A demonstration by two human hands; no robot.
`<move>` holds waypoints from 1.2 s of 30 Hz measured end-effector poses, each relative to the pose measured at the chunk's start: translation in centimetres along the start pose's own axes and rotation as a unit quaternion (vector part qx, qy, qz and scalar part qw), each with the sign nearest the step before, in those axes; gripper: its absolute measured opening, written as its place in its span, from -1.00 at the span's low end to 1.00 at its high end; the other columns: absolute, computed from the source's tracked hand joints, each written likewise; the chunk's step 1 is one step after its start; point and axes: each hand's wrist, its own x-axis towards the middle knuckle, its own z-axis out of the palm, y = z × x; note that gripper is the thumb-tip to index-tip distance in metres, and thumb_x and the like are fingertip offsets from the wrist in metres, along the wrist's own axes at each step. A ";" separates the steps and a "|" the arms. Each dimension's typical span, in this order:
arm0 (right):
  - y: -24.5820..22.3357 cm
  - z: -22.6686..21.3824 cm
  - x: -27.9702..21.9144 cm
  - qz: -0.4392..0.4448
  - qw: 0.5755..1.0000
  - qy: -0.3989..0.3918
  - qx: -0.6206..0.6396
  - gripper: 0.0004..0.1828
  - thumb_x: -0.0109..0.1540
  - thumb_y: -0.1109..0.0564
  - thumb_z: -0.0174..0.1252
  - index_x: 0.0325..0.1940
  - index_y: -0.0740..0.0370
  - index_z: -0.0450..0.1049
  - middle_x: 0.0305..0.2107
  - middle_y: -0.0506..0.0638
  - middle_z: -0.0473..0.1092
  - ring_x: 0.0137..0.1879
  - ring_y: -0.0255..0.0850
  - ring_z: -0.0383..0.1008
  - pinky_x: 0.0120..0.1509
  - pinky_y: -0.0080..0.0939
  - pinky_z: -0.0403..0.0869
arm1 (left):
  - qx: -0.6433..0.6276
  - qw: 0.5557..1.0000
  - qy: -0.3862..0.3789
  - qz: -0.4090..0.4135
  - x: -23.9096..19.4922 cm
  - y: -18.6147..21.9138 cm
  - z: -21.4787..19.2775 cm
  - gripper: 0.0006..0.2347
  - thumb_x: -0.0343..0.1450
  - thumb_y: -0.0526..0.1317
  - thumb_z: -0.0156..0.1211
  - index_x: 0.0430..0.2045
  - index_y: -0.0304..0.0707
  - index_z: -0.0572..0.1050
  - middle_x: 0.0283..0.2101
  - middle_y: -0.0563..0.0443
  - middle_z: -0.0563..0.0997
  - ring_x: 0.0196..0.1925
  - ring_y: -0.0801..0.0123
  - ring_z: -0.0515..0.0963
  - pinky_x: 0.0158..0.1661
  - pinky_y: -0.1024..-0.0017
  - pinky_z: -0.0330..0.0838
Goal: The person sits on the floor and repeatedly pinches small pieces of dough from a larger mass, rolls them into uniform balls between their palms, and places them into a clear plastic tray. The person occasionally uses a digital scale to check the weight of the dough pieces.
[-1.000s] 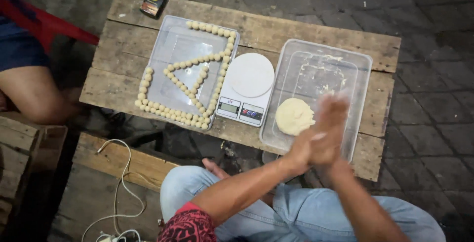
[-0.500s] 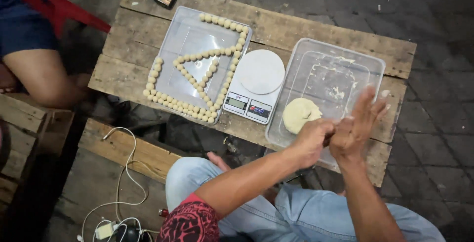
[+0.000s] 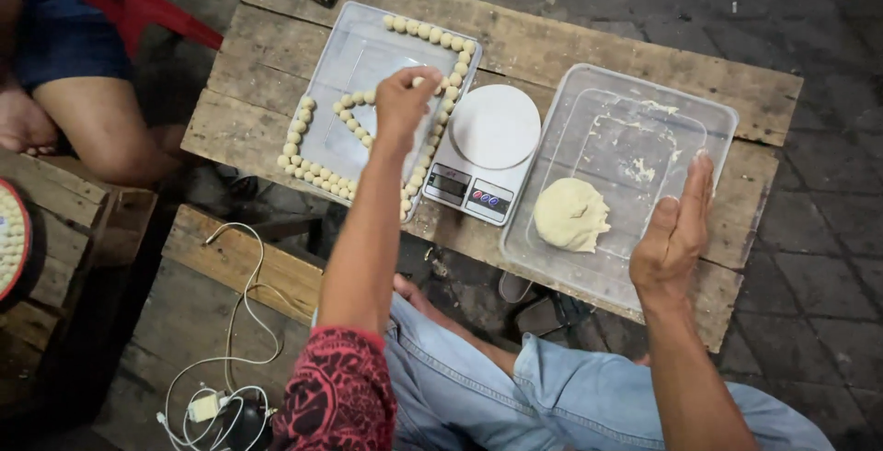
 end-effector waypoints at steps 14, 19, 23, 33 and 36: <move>-1.0 0.3 0.1 0.060 0.998 -0.027 0.008 -0.40 0.54 0.02 -0.17 0.49 0.60 0.17 0.39 0.58 0.10 0.53 0.43 0.00 0.61 0.32 -0.03 | 0.291 0.927 0.064 0.230 -0.2 -3.1 -1.9 -0.79 0.31 -0.33 0.49 -0.27 -0.22 0.55 -0.28 0.02 0.54 -0.13 0.15 0.61 -0.18 0.24 0.61; -1.3 0.3 0.0 0.071 0.997 -0.031 0.012 -0.42 0.54 0.04 -0.16 0.50 0.58 0.17 0.40 0.56 0.10 0.53 0.42 0.00 0.60 0.32 -0.01 | 0.345 0.895 0.075 0.273 0.8 -6.0 -1.8 -0.77 0.36 -0.32 0.46 -0.25 -0.21 0.47 -0.24 0.03 0.44 -0.14 0.18 0.57 -0.21 0.23 0.58; -1.9 0.1 0.3 0.085 0.995 -0.042 0.018 -0.41 0.54 0.03 -0.18 0.50 0.58 0.15 0.41 0.55 0.08 0.54 0.40 -0.01 0.60 0.32 -0.01 | 0.401 0.863 0.092 0.293 1.6 -7.4 -1.6 -0.78 0.37 -0.27 0.47 -0.27 -0.16 0.48 -0.20 0.07 0.45 -0.10 0.23 0.56 -0.18 0.27 0.57; -1.9 0.0 0.3 0.093 0.995 -0.038 0.022 -0.43 0.53 0.05 -0.13 0.48 0.58 0.18 0.39 0.57 0.10 0.51 0.44 0.02 0.58 0.36 0.03 | 0.469 0.812 0.123 0.325 -2.0 -5.4 -2.1 -0.70 0.48 -0.19 0.34 0.04 -0.21 0.45 0.04 -0.01 0.41 0.04 0.27 0.46 -0.16 0.34 0.52; -2.1 -0.1 0.3 0.092 0.995 -0.034 0.025 -0.44 0.53 0.06 -0.11 0.48 0.59 0.19 0.38 0.59 0.11 0.51 0.45 0.02 0.57 0.38 0.04 | 0.494 0.780 0.116 0.366 -2.8 -5.2 -2.3 -0.71 0.52 -0.22 0.20 0.13 -0.19 0.43 0.17 0.02 0.35 0.13 0.23 0.38 -0.12 0.28 0.50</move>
